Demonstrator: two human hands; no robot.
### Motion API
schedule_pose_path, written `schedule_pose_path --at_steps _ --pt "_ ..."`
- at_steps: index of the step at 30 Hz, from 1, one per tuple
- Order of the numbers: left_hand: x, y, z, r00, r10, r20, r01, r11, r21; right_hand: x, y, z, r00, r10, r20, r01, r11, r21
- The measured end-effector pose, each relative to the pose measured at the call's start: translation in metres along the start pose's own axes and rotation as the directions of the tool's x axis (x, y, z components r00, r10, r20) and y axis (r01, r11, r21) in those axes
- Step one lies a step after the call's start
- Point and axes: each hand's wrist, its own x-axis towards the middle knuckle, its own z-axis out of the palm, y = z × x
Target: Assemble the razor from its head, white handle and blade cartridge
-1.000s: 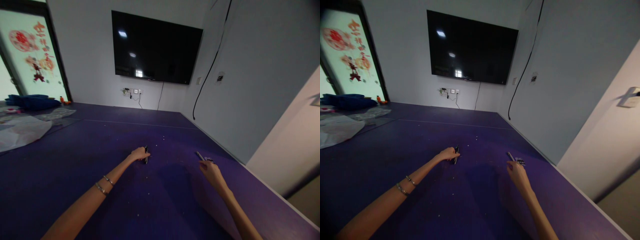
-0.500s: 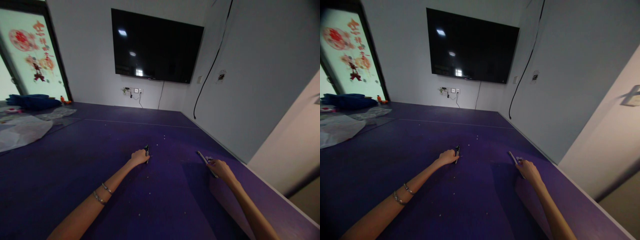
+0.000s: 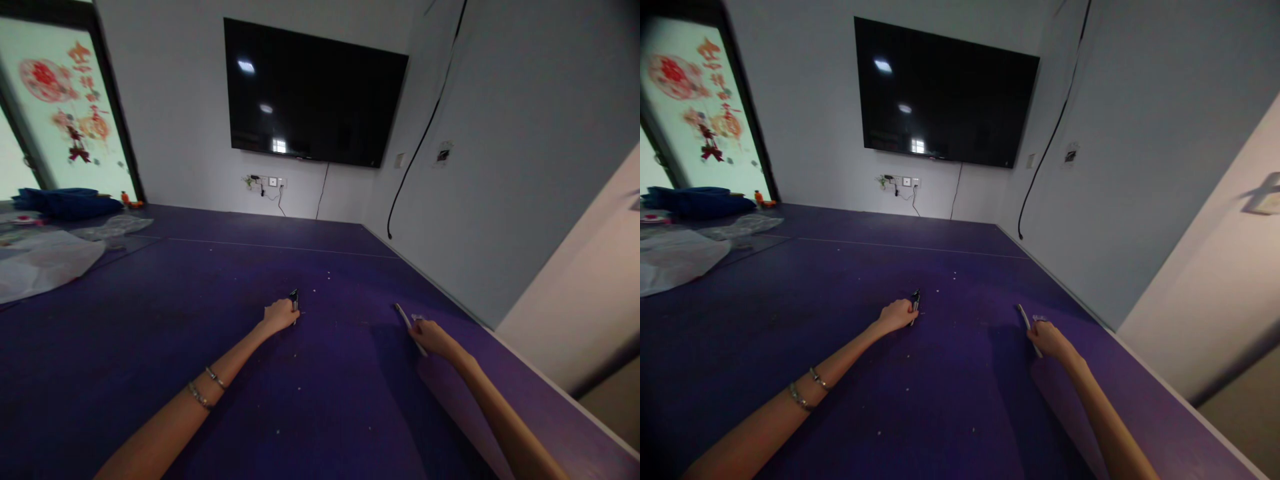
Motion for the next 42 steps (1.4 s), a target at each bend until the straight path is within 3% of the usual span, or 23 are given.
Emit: schedule_pose_path --at_steps 3,6,13,18,27,34,38,42 --pt "0.001 -0.001 0.001 1.0 0.003 -0.011 -0.003 1.0 -0.004 -0.004 -0.033 0.001 0.995 -0.069 -0.068 0.07 0.998 0.007" --pt "0.001 -0.001 0.002 1.0 0.004 -0.028 -0.004 1.0 -0.011 -0.007 -0.085 0.003 0.983 -0.125 -0.137 0.137 0.988 0.077" --pt "-0.004 0.002 0.001 0.998 0.006 -0.057 -0.007 1.0 -0.015 -0.004 -0.215 0.015 0.971 -0.203 -0.124 0.218 0.968 0.127" --pt "-0.007 0.004 0.001 0.997 0.004 -0.073 -0.003 1.0 0.006 0.003 -0.261 0.025 0.972 -0.207 -0.115 0.219 0.971 0.1" --pt "-0.003 0.001 0.006 0.993 0.009 -0.116 -0.007 1.0 0.022 0.01 -0.273 0.032 0.98 -0.177 -0.093 0.184 0.98 0.077" --pt "0.001 -0.006 0.006 0.993 -0.01 -0.12 -0.003 0.994 -0.106 0.01 -0.268 0.029 0.976 -0.181 -0.12 0.194 0.974 0.116" --pt "0.004 -0.012 0.006 0.979 -0.031 -0.2 -0.013 0.976 -0.216 0.014 -0.244 0.022 0.969 -0.142 -0.2 0.178 0.968 0.176" --pt "0.006 -0.016 0.01 0.955 -0.024 -0.295 -0.068 0.953 -0.296 0.02 -0.194 0.011 0.945 -0.17 -0.28 0.245 0.935 0.257"
